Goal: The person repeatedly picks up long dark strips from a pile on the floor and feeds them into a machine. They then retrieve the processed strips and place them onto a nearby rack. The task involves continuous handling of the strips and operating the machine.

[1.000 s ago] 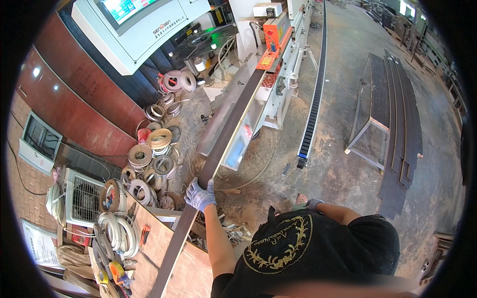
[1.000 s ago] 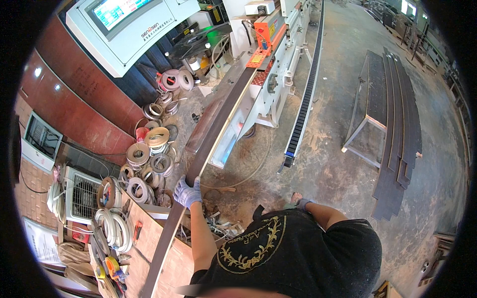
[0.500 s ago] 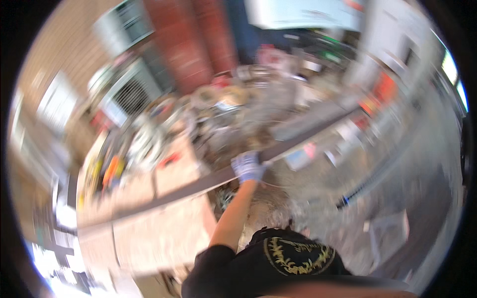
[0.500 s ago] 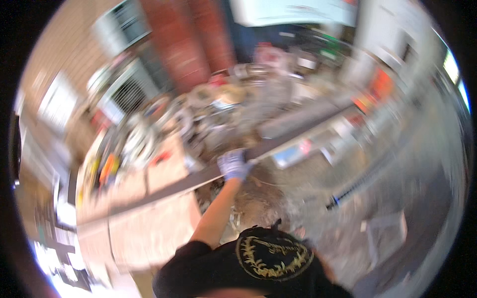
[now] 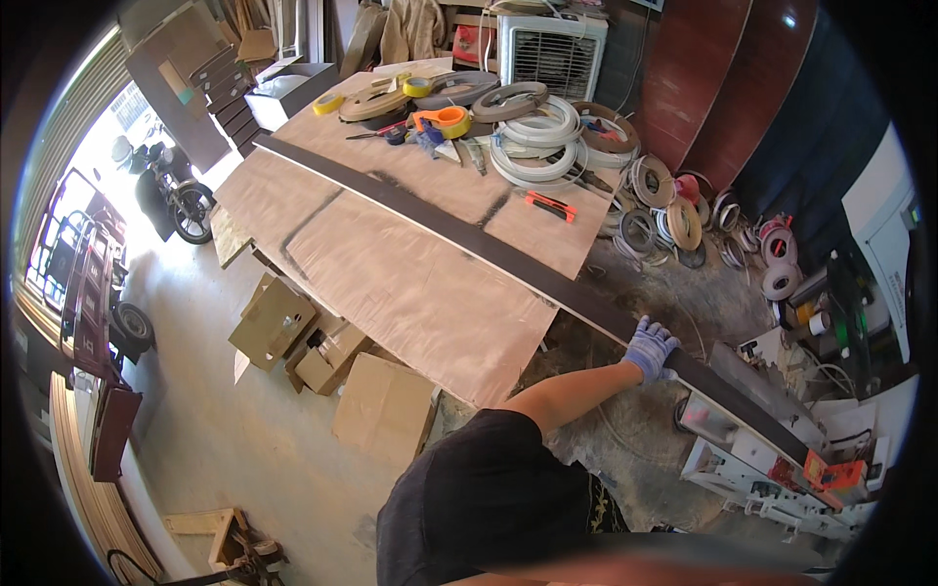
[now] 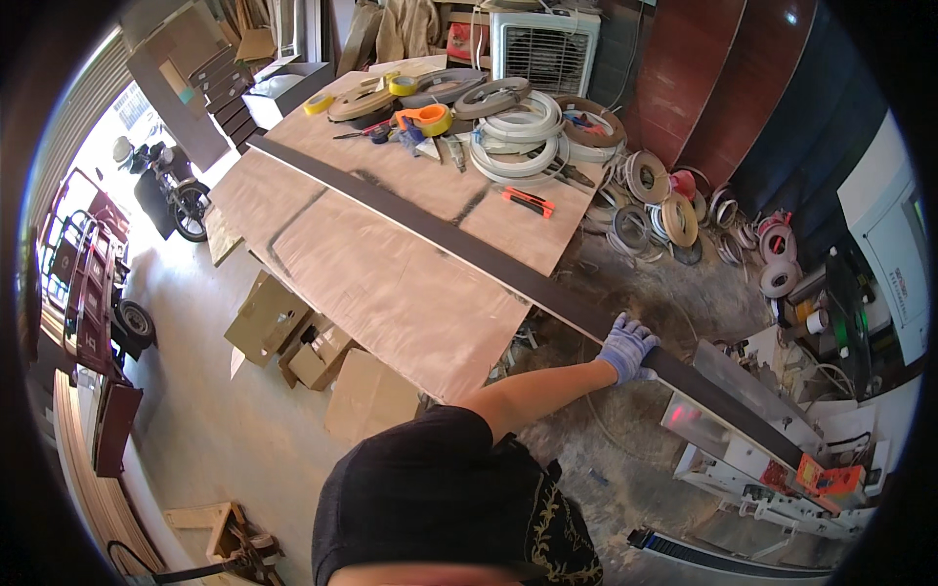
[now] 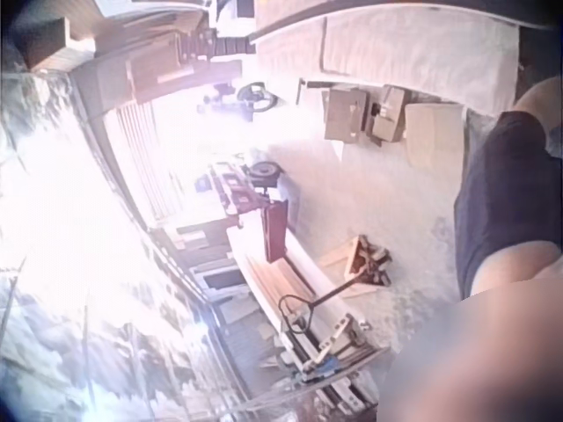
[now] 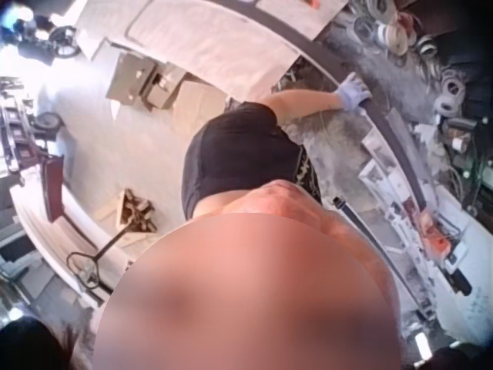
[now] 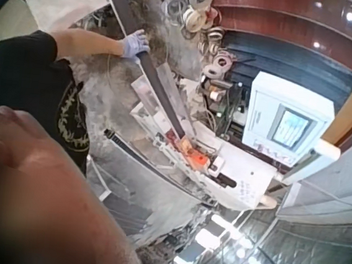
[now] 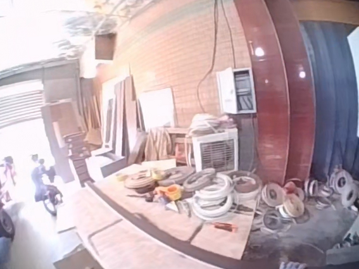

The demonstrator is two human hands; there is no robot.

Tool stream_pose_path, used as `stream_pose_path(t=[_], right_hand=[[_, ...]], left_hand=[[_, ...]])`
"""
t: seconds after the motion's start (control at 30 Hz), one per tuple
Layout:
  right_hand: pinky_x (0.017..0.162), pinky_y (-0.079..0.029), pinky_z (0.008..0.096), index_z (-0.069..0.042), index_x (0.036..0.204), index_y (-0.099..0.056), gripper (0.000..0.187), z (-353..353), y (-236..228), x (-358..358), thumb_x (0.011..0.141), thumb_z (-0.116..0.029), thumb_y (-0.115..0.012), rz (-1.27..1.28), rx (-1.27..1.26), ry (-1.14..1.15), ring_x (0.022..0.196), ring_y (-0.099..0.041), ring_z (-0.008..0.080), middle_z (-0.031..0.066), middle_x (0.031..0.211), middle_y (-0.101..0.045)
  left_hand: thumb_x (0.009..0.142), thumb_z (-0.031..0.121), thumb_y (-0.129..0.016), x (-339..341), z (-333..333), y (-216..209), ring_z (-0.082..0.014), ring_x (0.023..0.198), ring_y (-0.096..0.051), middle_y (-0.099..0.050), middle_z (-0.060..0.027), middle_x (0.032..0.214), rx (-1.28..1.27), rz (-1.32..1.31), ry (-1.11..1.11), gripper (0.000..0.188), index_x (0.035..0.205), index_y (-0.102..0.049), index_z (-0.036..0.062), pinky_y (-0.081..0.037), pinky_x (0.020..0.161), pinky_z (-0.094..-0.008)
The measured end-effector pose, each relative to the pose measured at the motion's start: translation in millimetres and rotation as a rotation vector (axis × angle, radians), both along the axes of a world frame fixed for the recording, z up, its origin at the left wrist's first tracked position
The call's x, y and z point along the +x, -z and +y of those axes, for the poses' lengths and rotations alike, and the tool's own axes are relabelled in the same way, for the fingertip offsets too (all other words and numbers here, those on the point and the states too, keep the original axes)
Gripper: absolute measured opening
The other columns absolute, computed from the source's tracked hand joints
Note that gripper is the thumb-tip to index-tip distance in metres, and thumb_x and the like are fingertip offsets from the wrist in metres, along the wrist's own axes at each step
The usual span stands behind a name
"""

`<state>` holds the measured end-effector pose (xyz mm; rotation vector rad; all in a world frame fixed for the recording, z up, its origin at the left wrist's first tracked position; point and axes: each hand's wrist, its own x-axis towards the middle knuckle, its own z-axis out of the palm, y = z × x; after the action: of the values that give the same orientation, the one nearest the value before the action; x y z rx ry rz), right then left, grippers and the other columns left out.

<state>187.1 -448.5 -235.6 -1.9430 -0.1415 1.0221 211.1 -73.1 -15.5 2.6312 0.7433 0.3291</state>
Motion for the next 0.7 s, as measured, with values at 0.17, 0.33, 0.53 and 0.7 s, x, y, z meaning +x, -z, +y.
stream_pose_path(t=[0.17,0.33,0.53,0.7], right_hand=[[0.077,-0.051,0.0335,-0.003,0.101,-0.064,0.017,48.9,-56.7,36.7,0.086,-0.011,-0.061,-0.243,0.35,0.032,0.09,-0.059,0.0192,0.0053,0.099,-0.062],[0.096,-0.042,0.034,0.002,0.124,-0.054,0.038,95.6,-134.0,94.9,0.091,-0.018,-0.058,-0.971,0.341,0.151,0.109,-0.053,0.0214,0.0113,0.121,-0.057],[0.102,-0.039,0.0387,-0.004,0.143,-0.038,0.062,129.8,-166.7,177.4,0.092,-0.035,-0.056,-1.2,-0.287,0.043,0.122,-0.05,0.0334,0.0184,0.139,-0.047],[0.105,-0.036,0.0393,-0.006,0.146,-0.032,0.076,156.3,-146.8,221.8,0.091,-0.055,-0.049,-1.103,-0.404,-0.035,0.127,-0.045,0.0341,0.0184,0.143,-0.042]], left_hand=[[0.07,0.062,-0.067,-0.1,-1.4,0.6,-0.0296,0.128,-0.04,-0.052,-0.0087,0.128,0.0,-0.019,-0.008,0.076,0.129,-0.052,0.0167,-0.013,0.113,-0.0538],[0.067,0.061,-0.069,0.0,-0.4,1.0,-0.0297,0.123,-0.043,-0.054,-0.0098,0.123,-0.018,-0.027,-0.002,0.076,0.127,-0.054,0.0173,-0.012,0.113,-0.054],[0.063,0.057,-0.073,2.9,-0.2,4.5,-0.0303,0.122,-0.044,-0.055,-0.0083,0.12,-0.029,-0.042,-0.004,0.075,0.124,-0.056,0.0172,-0.014,0.112,-0.0539],[0.064,0.057,-0.073,4.3,-0.5,4.7,-0.0309,0.127,-0.04,-0.052,-0.0085,0.125,-0.092,-0.013,-0.012,0.077,0.127,-0.054,0.0178,-0.01,0.115,-0.0535]])
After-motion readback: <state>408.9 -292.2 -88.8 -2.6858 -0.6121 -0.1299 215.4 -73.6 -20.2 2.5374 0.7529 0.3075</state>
